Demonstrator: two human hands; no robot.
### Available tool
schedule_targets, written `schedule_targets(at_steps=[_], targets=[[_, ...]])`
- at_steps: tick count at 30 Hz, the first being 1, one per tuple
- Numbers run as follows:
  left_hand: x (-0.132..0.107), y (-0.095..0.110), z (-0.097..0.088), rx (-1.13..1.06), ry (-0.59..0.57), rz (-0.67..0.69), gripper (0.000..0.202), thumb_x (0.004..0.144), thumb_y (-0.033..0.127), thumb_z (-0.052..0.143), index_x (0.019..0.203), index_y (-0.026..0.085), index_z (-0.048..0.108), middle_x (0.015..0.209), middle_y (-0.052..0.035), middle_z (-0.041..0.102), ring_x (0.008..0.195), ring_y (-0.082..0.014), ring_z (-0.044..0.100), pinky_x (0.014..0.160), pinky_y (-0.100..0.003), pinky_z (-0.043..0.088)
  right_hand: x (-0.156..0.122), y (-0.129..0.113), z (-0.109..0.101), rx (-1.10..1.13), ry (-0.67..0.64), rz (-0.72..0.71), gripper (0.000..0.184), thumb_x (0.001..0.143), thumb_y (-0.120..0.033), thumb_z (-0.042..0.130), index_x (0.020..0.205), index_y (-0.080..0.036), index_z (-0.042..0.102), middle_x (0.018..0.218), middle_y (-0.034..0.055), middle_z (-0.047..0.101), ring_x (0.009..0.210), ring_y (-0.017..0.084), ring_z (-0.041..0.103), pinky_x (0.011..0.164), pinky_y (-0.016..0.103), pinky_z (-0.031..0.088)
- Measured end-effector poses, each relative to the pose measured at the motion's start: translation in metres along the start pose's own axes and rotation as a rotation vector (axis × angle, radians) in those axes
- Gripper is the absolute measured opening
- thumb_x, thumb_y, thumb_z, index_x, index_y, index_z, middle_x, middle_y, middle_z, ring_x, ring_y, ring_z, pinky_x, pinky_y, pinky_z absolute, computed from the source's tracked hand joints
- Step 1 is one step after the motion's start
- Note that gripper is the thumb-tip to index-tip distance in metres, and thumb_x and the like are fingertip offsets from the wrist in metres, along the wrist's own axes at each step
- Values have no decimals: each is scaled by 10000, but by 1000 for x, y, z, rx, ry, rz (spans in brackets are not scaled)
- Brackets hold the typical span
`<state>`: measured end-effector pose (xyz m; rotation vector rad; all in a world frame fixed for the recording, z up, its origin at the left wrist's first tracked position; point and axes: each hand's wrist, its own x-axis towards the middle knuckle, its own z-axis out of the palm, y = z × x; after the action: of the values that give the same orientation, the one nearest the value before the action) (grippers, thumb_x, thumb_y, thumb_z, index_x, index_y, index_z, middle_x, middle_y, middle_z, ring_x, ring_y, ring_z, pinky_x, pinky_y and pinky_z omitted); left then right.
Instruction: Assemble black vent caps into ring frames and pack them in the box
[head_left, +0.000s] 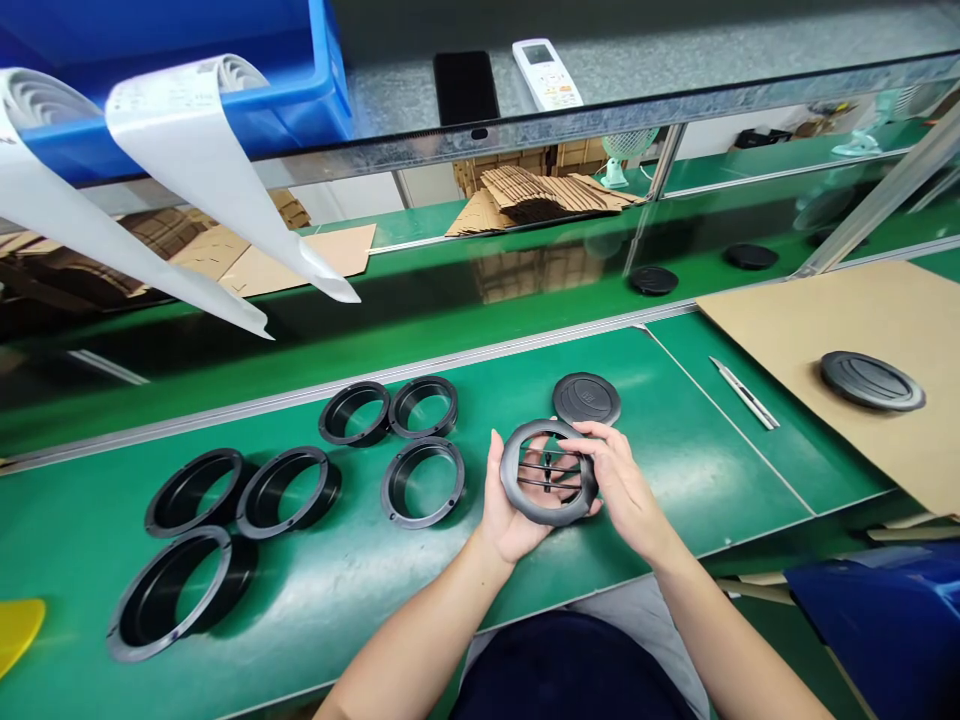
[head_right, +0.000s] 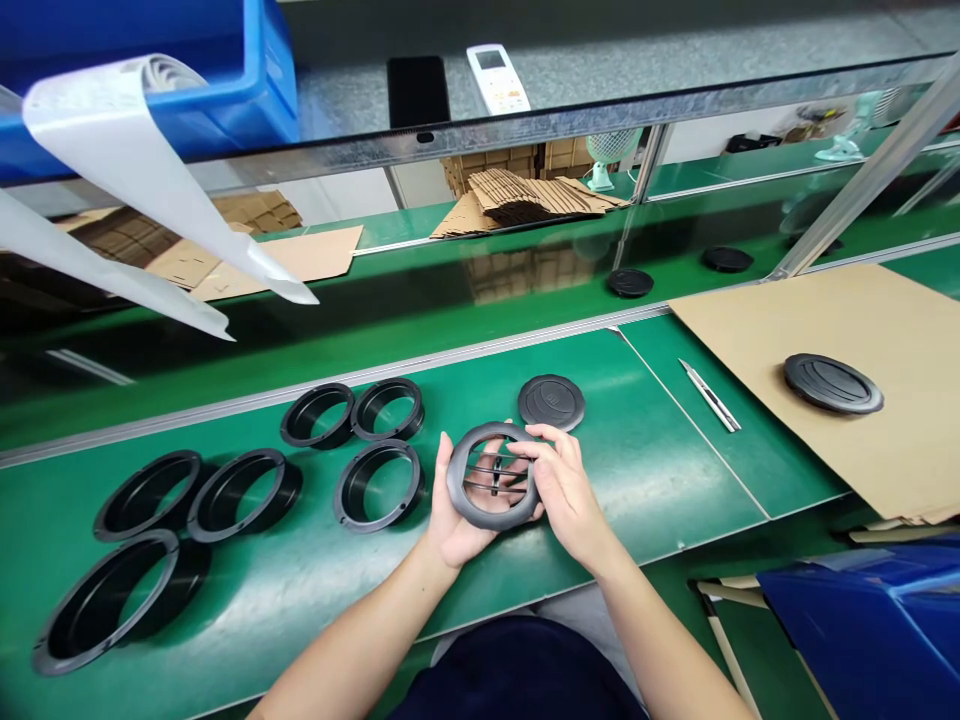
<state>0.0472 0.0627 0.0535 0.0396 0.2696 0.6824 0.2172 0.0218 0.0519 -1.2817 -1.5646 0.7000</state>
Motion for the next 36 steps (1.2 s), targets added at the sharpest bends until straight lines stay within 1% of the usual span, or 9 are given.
schedule_targets(at_steps=[10,13,16,20,23,28,30,32,36], targets=[[-1,0,3,6,-3,2,674,854,793,477,1199,250,677,1188,-143,657,1189,-393,573,1054,-639,340,-3,2,-2,-44,-19,-38,501,1082,-502,231,1386,-301,574,1429,76,445,1358,273,378,1125,463,402],[1,0,2,-22,29,58,661,901,741,459,1182,185,680,1162,-122,685,1199,-330,580,1101,-528,357,-9,4,1,-235,-67,-161,473,1082,-487,257,1450,-330,510,1522,61,363,1382,308,344,1124,534,386],[4,-4,-5,-64,46,115,621,955,661,432,1126,121,686,1131,-108,710,1176,-253,600,1107,-392,378,-15,11,2,-488,-165,-340,558,1036,-529,444,1547,-324,355,1574,76,311,1402,372,304,1118,627,349],[11,-12,-16,14,10,-22,791,872,790,408,1169,102,663,1124,-169,699,1169,-340,595,1064,-494,395,-11,19,-2,-571,-263,-357,764,963,-590,545,1590,-288,231,1627,122,161,1447,447,211,1061,689,381],[16,-15,-18,91,43,23,772,844,778,473,1134,91,672,1077,-177,702,1167,-351,585,1065,-476,386,0,18,-1,-561,-342,-301,969,863,-636,650,1605,-268,147,1638,144,71,1454,472,183,1051,680,404],[14,-2,-21,137,-3,125,799,779,842,489,1183,171,646,1153,-162,656,1145,-367,568,1044,-570,370,52,17,7,-485,-469,-322,901,866,-512,652,1590,-285,165,1583,137,269,1429,385,312,1092,585,412],[15,1,-29,152,68,172,690,802,783,516,1213,237,617,1196,-133,627,1113,-345,573,1009,-630,371,89,12,19,-449,-371,-322,829,886,-505,609,1574,-263,215,1544,141,326,1418,369,327,1107,575,390],[20,-2,-43,204,187,190,497,804,571,615,1139,205,641,1132,-133,621,1027,-301,597,976,-600,403,126,0,45,-459,-283,-330,826,883,-539,600,1561,-225,249,1521,160,334,1403,377,328,1112,580,367],[38,-15,-65,392,219,18,325,581,255,654,877,125,682,862,-125,619,763,-241,628,807,-446,461,175,-33,126,-528,-473,-385,921,815,-562,684,1546,-165,289,1478,194,352,1351,375,369,1108,538,377]])
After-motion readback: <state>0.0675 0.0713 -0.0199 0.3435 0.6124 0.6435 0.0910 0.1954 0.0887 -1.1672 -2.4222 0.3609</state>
